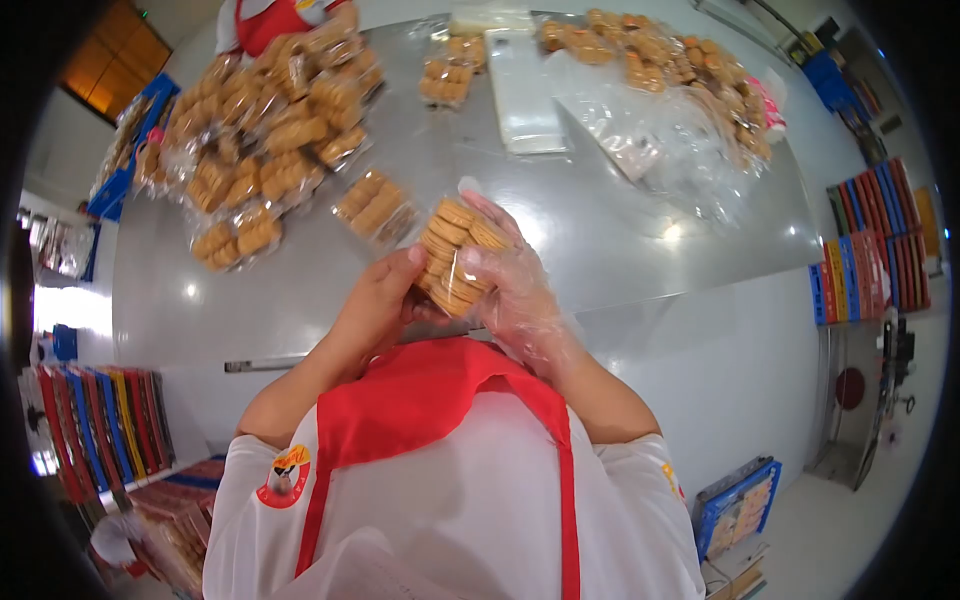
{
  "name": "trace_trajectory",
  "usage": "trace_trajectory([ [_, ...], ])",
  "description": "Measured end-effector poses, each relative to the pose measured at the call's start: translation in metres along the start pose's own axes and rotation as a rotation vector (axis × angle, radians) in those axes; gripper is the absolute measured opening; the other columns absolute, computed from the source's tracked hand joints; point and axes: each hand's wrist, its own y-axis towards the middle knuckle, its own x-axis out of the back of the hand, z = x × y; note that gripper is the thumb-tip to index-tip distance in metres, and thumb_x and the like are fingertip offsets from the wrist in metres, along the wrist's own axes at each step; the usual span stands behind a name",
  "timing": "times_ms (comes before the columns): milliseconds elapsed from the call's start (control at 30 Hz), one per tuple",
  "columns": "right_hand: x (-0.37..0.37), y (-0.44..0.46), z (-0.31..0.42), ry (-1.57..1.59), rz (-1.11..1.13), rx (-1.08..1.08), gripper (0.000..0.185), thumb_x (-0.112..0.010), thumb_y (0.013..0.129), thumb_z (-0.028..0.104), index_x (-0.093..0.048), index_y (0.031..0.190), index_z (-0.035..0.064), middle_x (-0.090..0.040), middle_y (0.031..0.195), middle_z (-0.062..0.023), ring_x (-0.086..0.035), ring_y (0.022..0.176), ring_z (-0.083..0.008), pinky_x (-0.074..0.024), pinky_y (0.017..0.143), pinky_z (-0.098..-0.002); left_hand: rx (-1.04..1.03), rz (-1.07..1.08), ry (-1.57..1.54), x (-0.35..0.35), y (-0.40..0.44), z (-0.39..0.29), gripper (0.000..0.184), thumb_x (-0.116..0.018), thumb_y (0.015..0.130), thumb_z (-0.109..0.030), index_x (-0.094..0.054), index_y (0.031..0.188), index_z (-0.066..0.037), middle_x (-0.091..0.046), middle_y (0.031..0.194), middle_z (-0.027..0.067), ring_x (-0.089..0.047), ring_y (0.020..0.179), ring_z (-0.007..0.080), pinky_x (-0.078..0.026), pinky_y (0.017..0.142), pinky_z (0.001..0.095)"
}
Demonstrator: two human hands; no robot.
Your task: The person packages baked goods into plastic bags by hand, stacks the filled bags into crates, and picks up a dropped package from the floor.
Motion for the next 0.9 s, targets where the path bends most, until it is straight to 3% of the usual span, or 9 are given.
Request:
trace_trajectory([
  [100, 0.015, -0.020, 0.009, 0.145, -0.065, 0.053, 0.076, -0.069, 0.083, 0.014, -0.032, 0.149, 0.0112, -0.046, 0.137, -0.0139, -0.054, 0.123, -0.0336, -0.0507, 0.101, -0.0488, -0.062, -0.014, 0.203, 0.008, 0.009, 0.013, 0.047, -0.049, 0.103, -0.044, -0.060, 0.117, 0.000, -0.063, 0.103, 0.0124, -0.062, 0.083, 0.0175, -0.055, 0.071, 0.0295],
  [200, 0.031, -0.041, 0.021, 0.236, -0.090, 0.125, 0.076, -0.068, 0.081, 0.011, -0.032, 0.149, 0.0107, -0.046, 0.136, -0.0147, -0.053, 0.124, -0.0346, -0.0512, 0.100, -0.0523, -0.479, -0.173, 0.858, 0.003, 0.022, 0.025, 0.037, -0.055, 0.100, -0.036, -0.062, 0.114, -0.002, -0.058, 0.112, 0.0172, -0.058, 0.095, 0.0258, -0.053, 0.081, 0.0388],
  [300, 0.049, -0.057, 0.026, 0.256, -0.136, 0.177, 0.079, -0.068, 0.079, 0.009, -0.032, 0.149, 0.0103, -0.046, 0.137, -0.0149, -0.052, 0.125, -0.0356, -0.0518, 0.098, -0.0565, -0.912, -0.104, 1.590, -0.015, 0.032, 0.033, 0.029, -0.061, 0.094, -0.025, -0.064, 0.115, -0.005, -0.050, 0.126, 0.0216, -0.050, 0.113, 0.0380, -0.045, 0.094, 0.0478],
  [333, 0.057, -0.059, 0.025, 0.254, -0.149, 0.188, 0.080, -0.069, 0.078, 0.009, -0.031, 0.149, 0.0102, -0.046, 0.137, -0.0149, -0.052, 0.125, -0.0359, -0.0519, 0.097, -0.0579, -0.878, -0.024, 1.594, -0.016, 0.037, 0.040, 0.030, -0.064, 0.085, -0.015, -0.065, 0.115, -0.009, -0.046, 0.133, 0.0230, -0.042, 0.119, 0.0460, -0.038, 0.102, 0.0524],
  [433, 0.075, -0.069, 0.018, 0.145, -0.284, 0.234, 0.084, -0.070, 0.076, 0.009, -0.030, 0.150, 0.0090, -0.045, 0.137, -0.0151, -0.053, 0.122, -0.0365, -0.0529, 0.095, -0.0588, -0.863, 0.096, 1.824, -0.015, 0.047, 0.046, 0.035, -0.063, 0.079, -0.009, -0.066, 0.114, -0.012, -0.046, 0.135, 0.0241, -0.044, 0.120, 0.0442, -0.039, 0.101, 0.0525],
  [567, 0.084, -0.074, 0.008, 0.118, -0.333, 0.202, 0.086, -0.069, 0.075, 0.010, -0.028, 0.151, 0.0071, -0.044, 0.138, -0.0155, -0.053, 0.122, -0.0358, -0.0526, 0.097, -0.0563, -0.858, 0.292, 1.973, -0.012, 0.029, 0.027, 0.034, -0.062, 0.075, -0.011, -0.064, 0.107, -0.001, -0.046, 0.135, 0.0245, -0.046, 0.120, 0.0406, -0.042, 0.099, 0.0483],
  [667, 0.082, -0.070, 0.003, 0.103, -0.338, 0.161, 0.088, -0.071, 0.074, 0.009, -0.028, 0.151, 0.0069, -0.044, 0.138, -0.0154, -0.051, 0.125, -0.0351, -0.0521, 0.098, -0.0545, -0.636, 0.182, 2.130, -0.019, 0.015, 0.019, 0.037, -0.064, 0.074, -0.015, -0.062, 0.106, 0.003, -0.048, 0.132, 0.0245, -0.057, 0.103, 0.0339, -0.051, 0.085, 0.0395],
  [800, 0.066, -0.058, 0.005, 0.041, -0.251, 0.226, 0.092, -0.074, 0.072, 0.009, -0.028, 0.151, 0.0076, -0.044, 0.141, -0.0146, -0.049, 0.128, -0.0330, -0.0494, 0.103, -0.0502, -0.725, -0.010, 2.146, -0.024, 0.017, 0.008, 0.046, -0.065, 0.072, -0.014, -0.060, 0.113, 0.006, -0.051, 0.128, 0.0246, -0.062, 0.066, 0.0222, -0.051, 0.053, 0.0279],
  [900, 0.053, -0.043, 0.003, -0.026, -0.183, 0.308, 0.093, -0.076, 0.071, 0.009, -0.028, 0.151, 0.0078, -0.044, 0.142, -0.0136, -0.048, 0.130, -0.0310, -0.0458, 0.107, -0.0465, -0.665, -0.137, 2.188, -0.032, 0.020, -0.006, 0.050, -0.063, 0.073, -0.013, -0.058, 0.118, 0.008, -0.050, 0.129, 0.0270, -0.063, 0.064, 0.0234, -0.052, 0.053, 0.0308],
])
